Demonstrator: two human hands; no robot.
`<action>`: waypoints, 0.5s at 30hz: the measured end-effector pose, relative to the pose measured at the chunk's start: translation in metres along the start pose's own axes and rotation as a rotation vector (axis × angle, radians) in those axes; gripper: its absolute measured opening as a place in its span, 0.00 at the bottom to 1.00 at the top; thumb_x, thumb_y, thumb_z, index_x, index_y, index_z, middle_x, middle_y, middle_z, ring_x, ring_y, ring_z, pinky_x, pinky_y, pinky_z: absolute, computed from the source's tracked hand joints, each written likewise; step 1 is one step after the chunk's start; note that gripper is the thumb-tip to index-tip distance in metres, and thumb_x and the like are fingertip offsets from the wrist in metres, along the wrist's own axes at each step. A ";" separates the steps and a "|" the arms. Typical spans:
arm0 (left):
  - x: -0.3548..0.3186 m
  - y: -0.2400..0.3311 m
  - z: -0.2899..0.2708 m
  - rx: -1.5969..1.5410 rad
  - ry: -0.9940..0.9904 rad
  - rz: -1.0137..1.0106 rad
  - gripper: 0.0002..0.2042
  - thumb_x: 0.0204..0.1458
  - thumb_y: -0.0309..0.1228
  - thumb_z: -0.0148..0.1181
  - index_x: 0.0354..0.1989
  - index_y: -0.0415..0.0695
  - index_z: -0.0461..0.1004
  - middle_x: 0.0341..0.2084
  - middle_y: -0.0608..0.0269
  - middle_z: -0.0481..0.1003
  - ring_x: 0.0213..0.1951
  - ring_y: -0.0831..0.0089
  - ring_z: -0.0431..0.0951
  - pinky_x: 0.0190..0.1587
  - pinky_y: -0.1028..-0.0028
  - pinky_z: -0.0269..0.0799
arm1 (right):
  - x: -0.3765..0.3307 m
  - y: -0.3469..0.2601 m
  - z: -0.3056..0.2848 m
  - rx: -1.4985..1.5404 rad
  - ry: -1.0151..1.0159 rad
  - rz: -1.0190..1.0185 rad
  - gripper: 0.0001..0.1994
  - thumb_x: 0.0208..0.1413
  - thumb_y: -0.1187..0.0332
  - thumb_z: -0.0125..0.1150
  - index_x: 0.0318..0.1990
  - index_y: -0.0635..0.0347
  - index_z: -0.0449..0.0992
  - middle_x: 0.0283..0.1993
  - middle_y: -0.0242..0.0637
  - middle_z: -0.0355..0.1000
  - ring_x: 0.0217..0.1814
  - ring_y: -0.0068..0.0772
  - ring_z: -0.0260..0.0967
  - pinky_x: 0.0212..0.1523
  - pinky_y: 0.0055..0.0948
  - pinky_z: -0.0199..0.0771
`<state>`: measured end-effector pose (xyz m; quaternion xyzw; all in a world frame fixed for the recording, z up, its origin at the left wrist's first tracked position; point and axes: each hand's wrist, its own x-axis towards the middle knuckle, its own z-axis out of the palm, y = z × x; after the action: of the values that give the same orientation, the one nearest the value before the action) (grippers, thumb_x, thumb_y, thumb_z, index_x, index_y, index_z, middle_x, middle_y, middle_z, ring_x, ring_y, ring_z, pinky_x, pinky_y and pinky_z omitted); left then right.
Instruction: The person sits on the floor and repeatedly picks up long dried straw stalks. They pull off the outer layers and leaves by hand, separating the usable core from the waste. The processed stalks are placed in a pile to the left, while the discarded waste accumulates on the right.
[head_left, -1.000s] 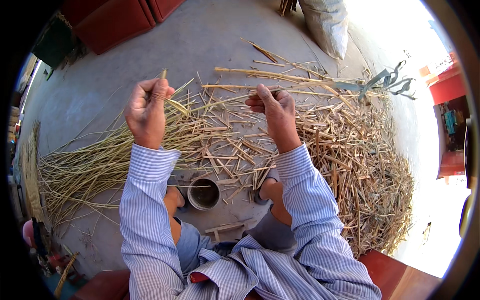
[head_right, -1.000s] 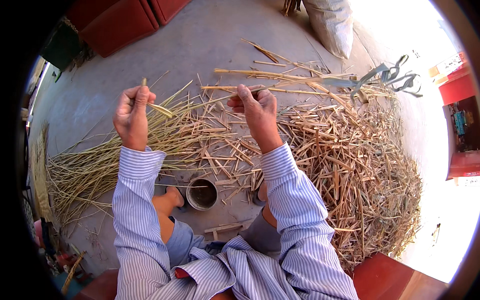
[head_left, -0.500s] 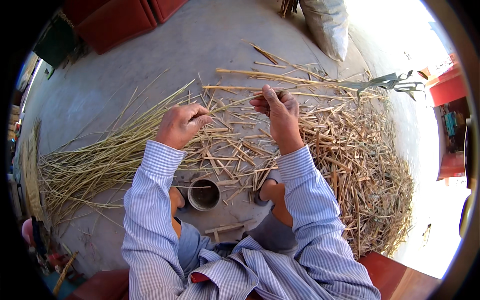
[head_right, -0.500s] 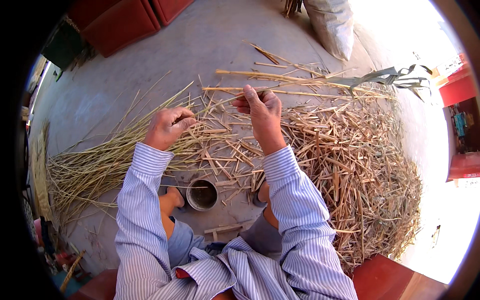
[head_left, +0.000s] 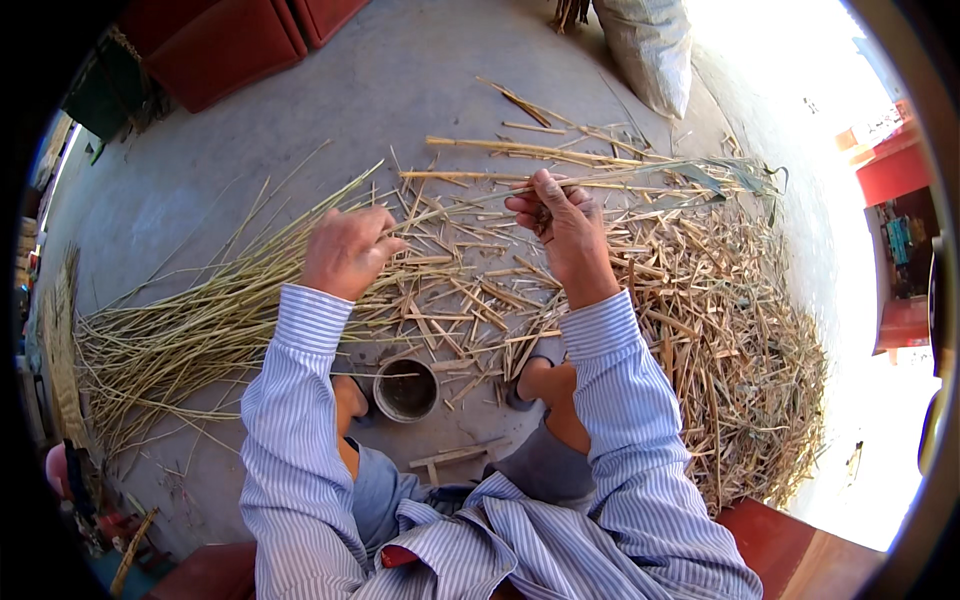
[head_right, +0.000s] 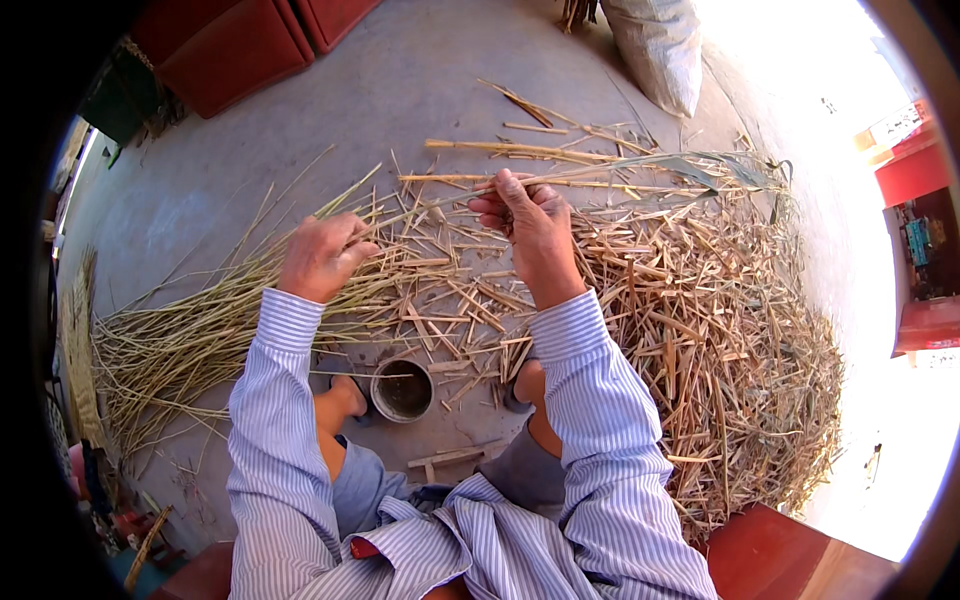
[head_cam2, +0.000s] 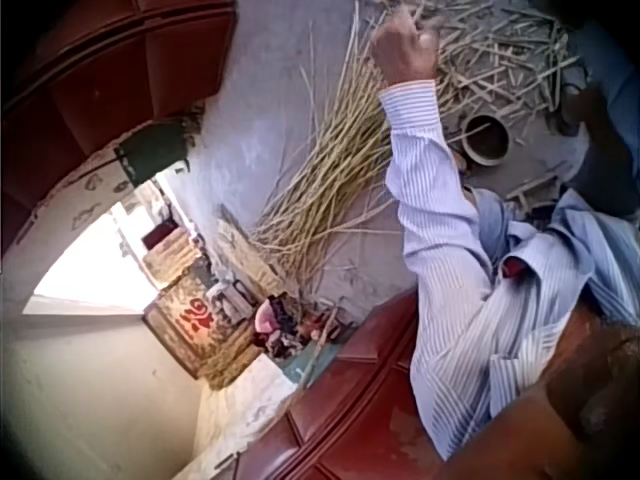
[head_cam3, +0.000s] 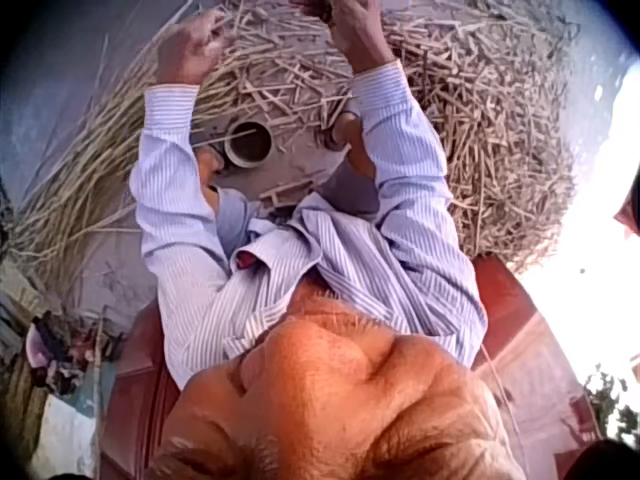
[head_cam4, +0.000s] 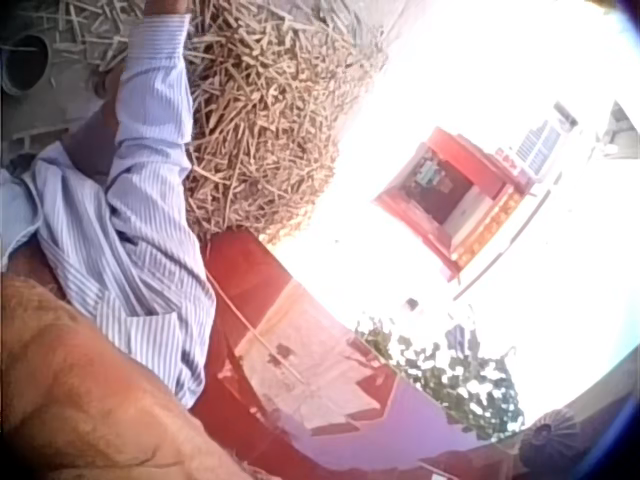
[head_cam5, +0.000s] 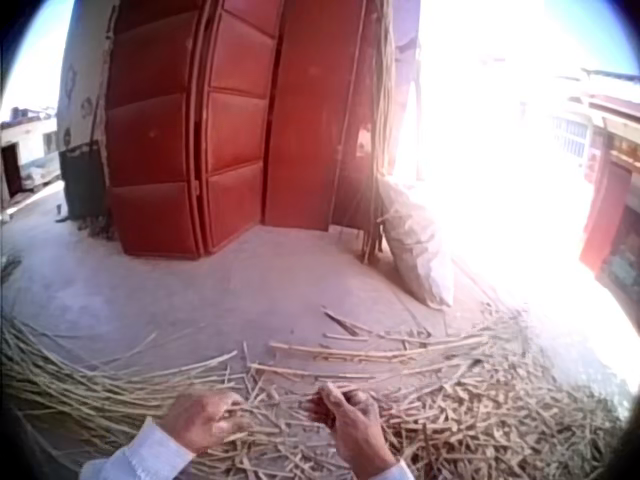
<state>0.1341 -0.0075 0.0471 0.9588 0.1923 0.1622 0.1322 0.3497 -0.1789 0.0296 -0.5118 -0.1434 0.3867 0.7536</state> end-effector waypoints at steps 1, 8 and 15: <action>0.009 0.019 0.004 -0.177 0.043 -0.006 0.12 0.46 0.37 0.68 0.31 0.41 0.77 0.23 0.53 0.77 0.26 0.56 0.78 0.28 0.62 0.71 | -0.002 0.006 0.008 0.006 -0.062 0.011 0.12 0.63 0.61 0.59 0.41 0.61 0.76 0.38 0.40 0.79 0.38 0.29 0.79 0.37 0.23 0.80; 0.018 0.044 0.031 -0.672 0.134 -0.296 0.09 0.50 0.32 0.67 0.33 0.39 0.79 0.25 0.57 0.80 0.26 0.69 0.81 0.31 0.72 0.75 | -0.011 0.014 0.033 -0.169 -0.129 -0.013 0.11 0.63 0.64 0.58 0.42 0.65 0.77 0.39 0.39 0.79 0.39 0.27 0.78 0.40 0.23 0.77; 0.023 -0.008 -0.024 -1.052 0.370 -0.584 0.10 0.55 0.33 0.65 0.33 0.37 0.77 0.25 0.63 0.79 0.26 0.81 0.75 0.29 0.80 0.69 | -0.001 0.002 0.004 -0.259 -0.169 0.101 0.11 0.63 0.66 0.58 0.43 0.66 0.75 0.39 0.41 0.79 0.39 0.30 0.79 0.41 0.26 0.78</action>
<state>0.1429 0.0138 0.0729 0.6295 0.3606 0.3553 0.5895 0.3461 -0.1770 0.0298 -0.5767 -0.2290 0.4440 0.6464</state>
